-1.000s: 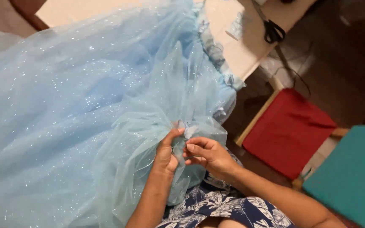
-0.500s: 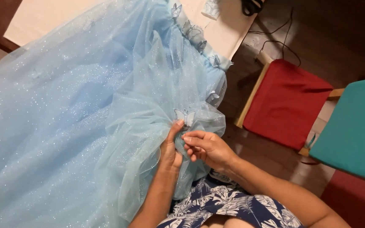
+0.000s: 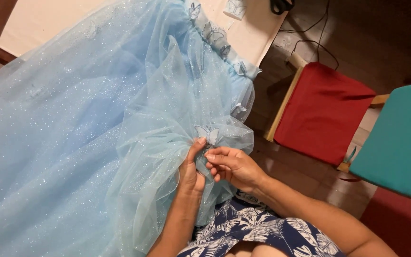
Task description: The person hand-sews small butterfly-shaped fabric pieces onto a light blue tulle dress using a needle and thread. They position each butterfly, stitch it in place, and trim excess thread with scissors. The process is repeated for multiple butterflies along the dress.
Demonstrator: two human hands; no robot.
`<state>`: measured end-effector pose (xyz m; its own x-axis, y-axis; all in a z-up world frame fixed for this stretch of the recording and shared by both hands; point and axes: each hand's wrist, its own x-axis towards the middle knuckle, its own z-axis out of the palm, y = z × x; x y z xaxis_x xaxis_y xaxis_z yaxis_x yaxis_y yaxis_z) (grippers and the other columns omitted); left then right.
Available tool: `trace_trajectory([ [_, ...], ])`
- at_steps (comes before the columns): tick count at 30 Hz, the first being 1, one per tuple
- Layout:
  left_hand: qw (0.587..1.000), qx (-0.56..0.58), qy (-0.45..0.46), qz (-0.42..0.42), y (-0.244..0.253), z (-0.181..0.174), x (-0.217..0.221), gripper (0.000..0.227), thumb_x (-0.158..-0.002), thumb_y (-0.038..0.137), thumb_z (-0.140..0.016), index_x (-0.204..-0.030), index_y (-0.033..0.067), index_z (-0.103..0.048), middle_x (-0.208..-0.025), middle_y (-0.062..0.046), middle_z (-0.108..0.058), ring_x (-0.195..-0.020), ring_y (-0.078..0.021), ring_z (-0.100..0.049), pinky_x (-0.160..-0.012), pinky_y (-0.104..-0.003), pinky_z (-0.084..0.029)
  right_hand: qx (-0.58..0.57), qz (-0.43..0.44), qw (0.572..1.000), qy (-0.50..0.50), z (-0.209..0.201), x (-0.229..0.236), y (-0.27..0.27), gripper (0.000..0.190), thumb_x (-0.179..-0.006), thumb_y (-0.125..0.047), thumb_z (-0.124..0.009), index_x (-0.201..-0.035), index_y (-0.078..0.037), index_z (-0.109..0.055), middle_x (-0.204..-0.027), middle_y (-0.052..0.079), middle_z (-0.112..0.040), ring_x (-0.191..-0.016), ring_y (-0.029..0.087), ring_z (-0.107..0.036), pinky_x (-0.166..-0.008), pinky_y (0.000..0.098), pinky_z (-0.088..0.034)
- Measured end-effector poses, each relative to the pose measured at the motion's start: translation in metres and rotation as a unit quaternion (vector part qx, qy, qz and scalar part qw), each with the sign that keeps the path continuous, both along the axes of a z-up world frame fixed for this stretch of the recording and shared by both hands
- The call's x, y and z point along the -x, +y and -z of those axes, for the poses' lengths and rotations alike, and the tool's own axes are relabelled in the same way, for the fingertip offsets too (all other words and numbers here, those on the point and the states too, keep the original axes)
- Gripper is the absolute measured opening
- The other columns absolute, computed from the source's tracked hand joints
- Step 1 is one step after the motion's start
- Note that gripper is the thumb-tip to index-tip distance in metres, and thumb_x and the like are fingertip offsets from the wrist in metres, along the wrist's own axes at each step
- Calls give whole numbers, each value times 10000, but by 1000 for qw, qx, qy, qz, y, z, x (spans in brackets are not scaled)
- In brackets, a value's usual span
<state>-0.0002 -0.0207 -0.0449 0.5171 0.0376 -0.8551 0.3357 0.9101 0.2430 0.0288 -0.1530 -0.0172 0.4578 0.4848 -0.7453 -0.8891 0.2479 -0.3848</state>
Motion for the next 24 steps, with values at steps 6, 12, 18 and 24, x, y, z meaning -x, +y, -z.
trace_trajectory([
  [6, 1000, 22, -2, 15, 0, -1, 2, 371, -843, 260, -791, -660, -10, -614, -525, -191, -655, -406, -298, -661, -373, -385, -577, -6, -4, 1000, 16, 1, -2, -1, 208, -870, -83, -755, -1049, 12, -708, -768, 153, -687, -621, 196, -712, -499, 291, -616],
  [12, 1000, -2, -12, 25, -1, -3, 1, 379, -838, 296, -780, -664, -3, -623, -484, -186, -621, -387, -316, -645, -335, -432, -556, -5, 8, 1000, 19, 2, 0, 1, 195, -878, -87, -748, -1041, 7, -697, -768, 145, -691, -626, 189, -715, -503, 285, -618],
  [18, 1000, -22, 1, 15, -6, -23, -4, 365, -805, 296, -806, -687, -7, -641, -461, -166, -600, -365, -291, -624, -328, -422, -535, 43, 8, 996, -74, 8, 2, 3, 235, -861, -63, -762, -1060, 49, -708, -785, 191, -701, -659, 223, -727, -523, 306, -634],
  [24, 993, -78, 85, 16, -14, -24, -10, 338, -736, 311, -822, -743, 22, -646, -546, -66, -587, -369, -168, -541, -287, -379, -520, 56, 0, 991, -120, 11, 0, 5, 251, -845, -36, -775, -1064, 68, -709, -801, 191, -713, -676, 232, -729, -523, 305, -637],
])
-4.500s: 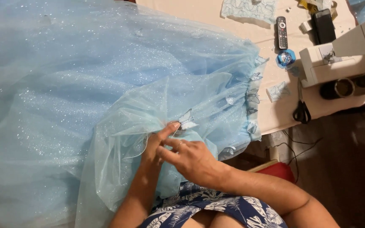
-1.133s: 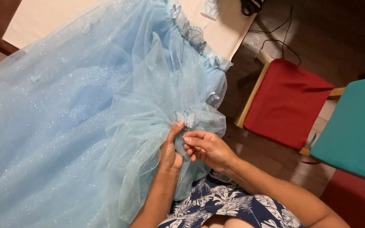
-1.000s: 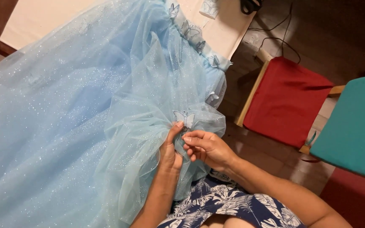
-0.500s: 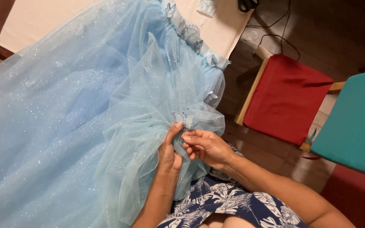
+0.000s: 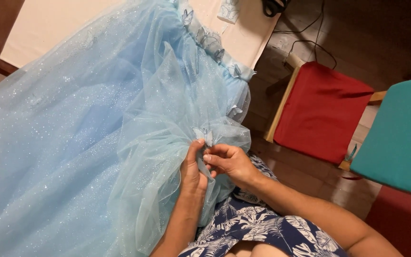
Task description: The person hand-sews small butterfly-shaped fabric pieces onto a light blue tulle dress using a needle and thread. They position each butterfly, stitch it in place, and trim excess thread with scissors. The process is repeated for multiple butterflies along the dress.
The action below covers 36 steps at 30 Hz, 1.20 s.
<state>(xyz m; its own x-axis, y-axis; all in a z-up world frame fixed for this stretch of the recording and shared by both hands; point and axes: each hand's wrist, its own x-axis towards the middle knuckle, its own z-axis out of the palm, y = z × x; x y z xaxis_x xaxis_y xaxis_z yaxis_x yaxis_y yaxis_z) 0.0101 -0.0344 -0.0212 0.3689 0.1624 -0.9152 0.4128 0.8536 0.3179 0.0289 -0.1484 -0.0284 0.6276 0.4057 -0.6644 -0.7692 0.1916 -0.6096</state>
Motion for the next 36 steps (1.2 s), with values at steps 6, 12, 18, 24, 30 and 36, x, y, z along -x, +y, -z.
trace_trajectory([
  [6, 998, -54, 40, 6, -2, 12, -4, 341, -697, 322, -841, -750, 55, -635, -589, -61, -549, -477, -170, -507, -284, -354, -517, 7, 12, 1000, -15, 6, 0, 0, 237, -842, -43, -781, -1041, 67, -714, -798, 173, -717, -678, 226, -725, -534, 300, -641],
  [12, 999, -47, 28, 3, -4, -6, -10, 373, -690, 337, -852, -683, 67, -594, -552, -48, -516, -435, -157, -518, -330, -328, -517, -4, 25, 1000, -13, 4, -3, -1, 234, -846, -36, -771, -1038, 81, -704, -797, 176, -714, -671, 232, -726, -542, 310, -643],
  [18, 999, -41, 29, 9, -5, 19, -2, 389, -699, 350, -845, -710, 37, -614, -557, -64, -513, -416, -186, -559, -339, -342, -511, -11, 28, 998, 46, 3, -6, -5, 222, -831, -56, -785, -1009, 44, -700, -778, 173, -701, -619, 217, -708, -500, 294, -622],
  [24, 998, -5, -60, -15, 0, 31, 0, 309, -783, 273, -821, -739, 49, -613, -562, -95, -583, -402, -230, -628, -371, -408, -565, -30, 9, 996, 85, 3, -11, -8, 209, -831, -78, -781, -998, 19, -703, -743, 147, -692, -586, 165, -684, -477, 261, -599],
  [30, 998, 5, -59, 27, -2, 72, 11, 353, -794, 356, -792, -785, 27, -667, -527, -97, -596, -412, -249, -648, -381, -393, -575, -19, 21, 997, 66, 12, -10, -4, 211, -830, -63, -786, -1002, 32, -709, -767, 162, -705, -619, 176, -697, -532, 278, -622],
  [36, 996, -14, -82, 24, 2, 65, 4, 293, -778, 301, -803, -783, 36, -678, -550, -77, -586, -406, -217, -626, -349, -350, -562, 1, 29, 999, 26, 17, -8, 2, 235, -842, -53, -785, -1030, 69, -712, -796, 191, -714, -658, 210, -713, -576, 304, -641],
])
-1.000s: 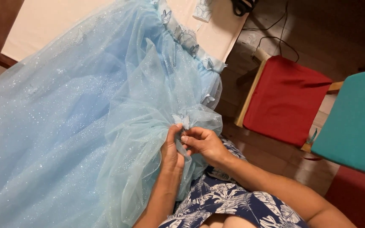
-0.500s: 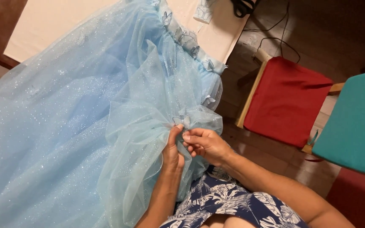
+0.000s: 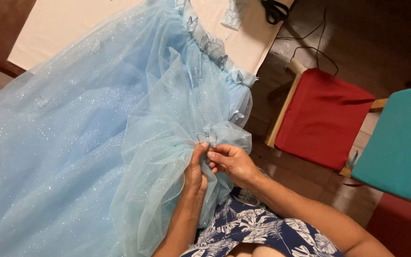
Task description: The person hand-sews small butterfly-shaped fabric pieces onto a light blue tulle dress using a needle and thread. They position each butterfly, stitch it in place, and trim excess thread with scissors. The process is repeated for multiple butterflies along the dress.
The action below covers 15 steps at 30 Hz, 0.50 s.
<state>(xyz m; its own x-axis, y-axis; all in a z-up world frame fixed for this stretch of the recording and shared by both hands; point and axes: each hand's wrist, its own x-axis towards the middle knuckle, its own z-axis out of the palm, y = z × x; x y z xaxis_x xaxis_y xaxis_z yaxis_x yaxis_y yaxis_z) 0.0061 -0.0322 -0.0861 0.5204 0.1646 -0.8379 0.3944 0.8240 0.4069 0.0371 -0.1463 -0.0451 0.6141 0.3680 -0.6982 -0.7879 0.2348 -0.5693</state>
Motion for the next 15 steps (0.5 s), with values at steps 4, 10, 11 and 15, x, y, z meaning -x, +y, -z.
trace_trajectory([
  [4, 999, -35, -6, 25, -5, -24, -6, 289, -758, 316, -835, -797, 81, -672, -588, -49, -579, -465, -178, -633, -395, -316, -585, -27, 23, 999, -2, -9, -1, 1, 154, -852, 1, -757, -981, 46, -686, -803, 170, -723, -681, 224, -730, -616, 320, -651],
  [10, 998, -31, -51, 21, -9, -39, -8, 222, -772, 223, -840, -822, 56, -702, -668, -54, -614, -557, -130, -614, -481, -293, -596, -71, 65, 995, 21, -2, -3, -8, 221, -836, 37, -753, -945, -45, -579, -834, 123, -710, -726, 247, -734, -699, 367, -646],
  [11, 998, -22, -56, 7, -7, -22, -4, 214, -791, 191, -836, -816, 26, -701, -687, -87, -634, -564, -154, -634, -486, -328, -598, -84, 81, 993, 31, -10, -5, -8, 254, -835, 51, -747, -927, -76, -547, -834, 105, -701, -732, 257, -735, -727, 379, -640],
  [15, 998, -34, -54, 6, -2, -14, -3, 240, -783, 200, -850, -893, 30, -721, -743, -95, -671, -615, -153, -658, -534, -304, -603, -90, 62, 994, 26, -40, -12, -21, 283, -858, 33, -710, -982, -98, -492, -902, 123, -707, -792, 249, -742, -752, 356, -632],
])
